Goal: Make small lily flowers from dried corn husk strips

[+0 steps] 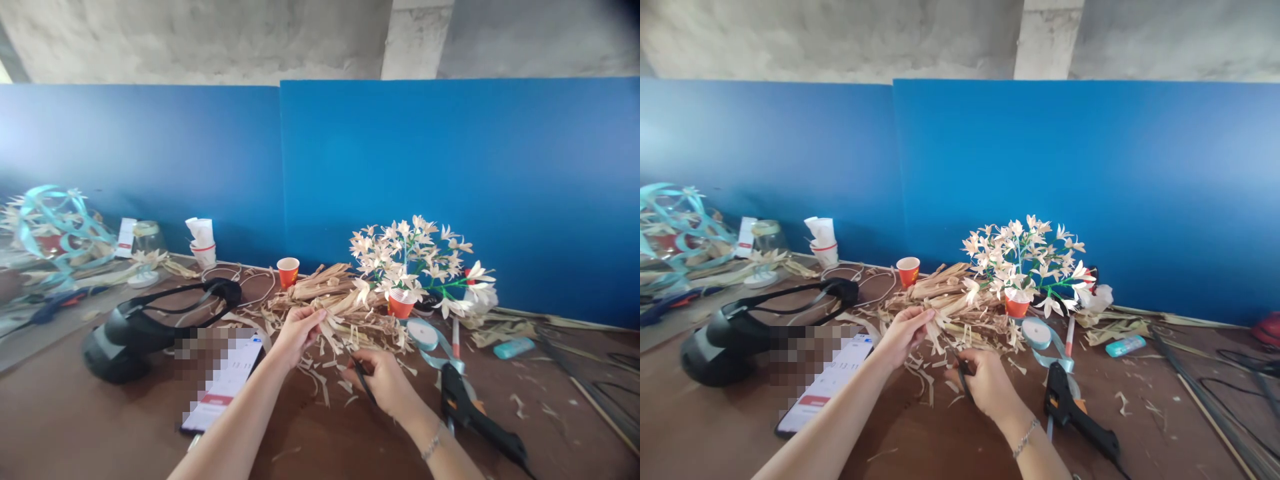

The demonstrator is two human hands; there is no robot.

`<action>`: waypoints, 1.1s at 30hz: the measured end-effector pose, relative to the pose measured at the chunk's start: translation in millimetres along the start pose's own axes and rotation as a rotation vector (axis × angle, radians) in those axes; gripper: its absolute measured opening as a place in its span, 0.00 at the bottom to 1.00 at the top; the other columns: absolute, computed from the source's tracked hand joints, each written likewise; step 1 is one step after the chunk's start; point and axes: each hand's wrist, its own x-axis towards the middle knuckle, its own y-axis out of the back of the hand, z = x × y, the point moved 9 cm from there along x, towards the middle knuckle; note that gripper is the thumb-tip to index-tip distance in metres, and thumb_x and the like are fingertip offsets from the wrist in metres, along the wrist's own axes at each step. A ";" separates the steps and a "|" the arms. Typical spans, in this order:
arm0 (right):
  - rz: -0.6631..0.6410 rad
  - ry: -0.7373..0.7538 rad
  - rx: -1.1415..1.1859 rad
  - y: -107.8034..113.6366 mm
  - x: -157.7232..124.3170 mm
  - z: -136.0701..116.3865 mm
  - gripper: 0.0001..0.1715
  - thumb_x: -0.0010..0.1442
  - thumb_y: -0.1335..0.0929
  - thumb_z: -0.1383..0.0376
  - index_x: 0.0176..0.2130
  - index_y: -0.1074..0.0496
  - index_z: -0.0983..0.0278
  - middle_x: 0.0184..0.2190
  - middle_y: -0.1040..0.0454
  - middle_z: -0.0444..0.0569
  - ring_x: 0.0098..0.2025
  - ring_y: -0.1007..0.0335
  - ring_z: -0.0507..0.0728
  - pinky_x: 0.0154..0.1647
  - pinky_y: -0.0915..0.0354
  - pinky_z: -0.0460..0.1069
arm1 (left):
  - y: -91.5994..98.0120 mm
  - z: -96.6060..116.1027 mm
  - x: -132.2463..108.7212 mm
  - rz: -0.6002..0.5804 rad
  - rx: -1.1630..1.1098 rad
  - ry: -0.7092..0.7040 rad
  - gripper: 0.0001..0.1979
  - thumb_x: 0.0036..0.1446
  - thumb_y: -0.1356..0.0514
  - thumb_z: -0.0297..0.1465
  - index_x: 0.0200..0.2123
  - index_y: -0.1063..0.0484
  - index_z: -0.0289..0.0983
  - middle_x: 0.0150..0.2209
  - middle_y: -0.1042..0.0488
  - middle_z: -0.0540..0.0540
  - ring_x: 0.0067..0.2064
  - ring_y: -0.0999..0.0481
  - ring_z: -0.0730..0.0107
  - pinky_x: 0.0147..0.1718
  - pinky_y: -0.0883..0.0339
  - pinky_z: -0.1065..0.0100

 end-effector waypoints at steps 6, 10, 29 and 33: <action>0.021 0.007 0.002 -0.1 2.5 7.0 0.14 0.47 0.32 0.58 0.24 0.32 0.67 0.17 0.38 0.41 0.20 0.46 0.48 0.21 0.48 0.43 | 0.4 -6.2 -0.6 0.089 -0.061 0.025 0.16 0.36 0.34 0.38 0.21 0.34 0.32 0.14 0.37 0.55 0.14 0.43 0.85 0.12 0.56 0.80; 0.049 0.012 -0.004 1.6 2.1 4.7 0.13 0.46 0.31 0.58 0.22 0.33 0.67 0.17 0.38 0.40 0.21 0.46 0.48 0.20 0.49 0.42 | -0.9 -8.5 -2.3 0.143 -0.112 0.020 0.16 0.34 0.34 0.38 0.20 0.35 0.33 0.14 0.36 0.55 0.14 0.42 0.85 0.11 0.55 0.80; 0.086 0.002 0.013 -0.5 3.3 9.6 0.14 0.47 0.32 0.57 0.23 0.33 0.66 0.15 0.40 0.40 0.19 0.47 0.48 0.19 0.49 0.42 | -11.7 -19.5 -4.7 0.135 -0.265 0.059 0.15 0.35 0.33 0.35 0.20 0.34 0.32 0.15 0.34 0.53 0.15 0.42 0.87 0.11 0.55 0.82; 0.094 0.025 -0.003 0.1 3.9 9.3 0.15 0.46 0.32 0.57 0.22 0.33 0.66 0.15 0.40 0.40 0.19 0.47 0.48 0.18 0.49 0.42 | -12.2 -20.3 -4.9 0.129 -0.257 0.059 0.14 0.36 0.33 0.35 0.20 0.35 0.32 0.15 0.34 0.54 0.15 0.42 0.86 0.12 0.56 0.81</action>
